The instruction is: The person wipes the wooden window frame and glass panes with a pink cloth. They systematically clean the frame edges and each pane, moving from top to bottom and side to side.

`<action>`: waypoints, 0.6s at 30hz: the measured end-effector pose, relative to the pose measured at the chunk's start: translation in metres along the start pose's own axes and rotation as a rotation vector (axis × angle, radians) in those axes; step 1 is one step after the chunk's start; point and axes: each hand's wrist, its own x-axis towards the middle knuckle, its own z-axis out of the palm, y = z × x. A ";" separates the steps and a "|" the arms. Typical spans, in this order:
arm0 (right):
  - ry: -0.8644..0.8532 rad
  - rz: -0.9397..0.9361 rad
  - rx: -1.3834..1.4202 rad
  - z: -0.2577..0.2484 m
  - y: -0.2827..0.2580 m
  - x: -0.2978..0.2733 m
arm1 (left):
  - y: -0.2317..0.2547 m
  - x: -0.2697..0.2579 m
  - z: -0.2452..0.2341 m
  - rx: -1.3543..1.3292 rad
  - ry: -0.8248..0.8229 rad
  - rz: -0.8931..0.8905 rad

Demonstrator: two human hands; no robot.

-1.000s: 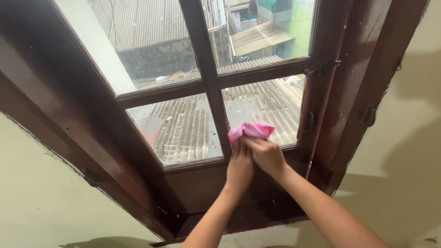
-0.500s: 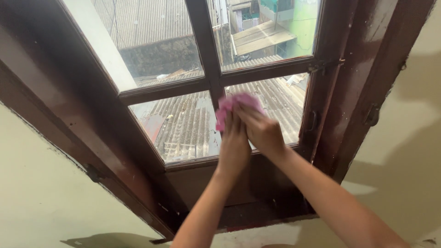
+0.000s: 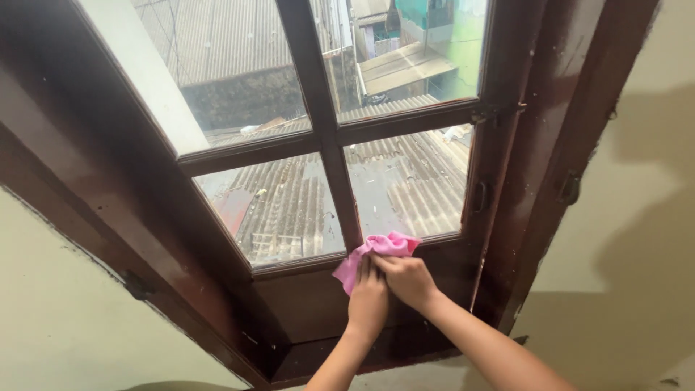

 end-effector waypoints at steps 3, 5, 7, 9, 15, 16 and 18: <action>-0.054 0.106 0.008 0.007 -0.004 -0.004 | 0.000 -0.002 -0.013 -0.176 -0.043 -0.028; -0.043 0.079 0.049 -0.020 -0.007 0.020 | -0.003 0.009 -0.037 -0.317 -0.035 -0.040; -0.032 0.045 0.094 -0.045 -0.013 0.042 | -0.007 0.020 -0.069 -0.456 -0.025 -0.059; 0.185 0.032 0.212 -0.068 -0.019 0.065 | -0.012 0.037 -0.109 -0.478 0.119 -0.037; 0.478 0.052 0.025 -0.113 -0.023 0.187 | -0.064 0.124 -0.172 -0.257 0.406 -0.032; 0.475 0.047 0.030 -0.112 -0.023 0.197 | -0.074 0.131 -0.166 -0.254 0.407 -0.040; 0.474 0.010 -0.168 -0.111 -0.018 0.218 | -0.094 0.149 -0.155 -0.163 0.454 -0.009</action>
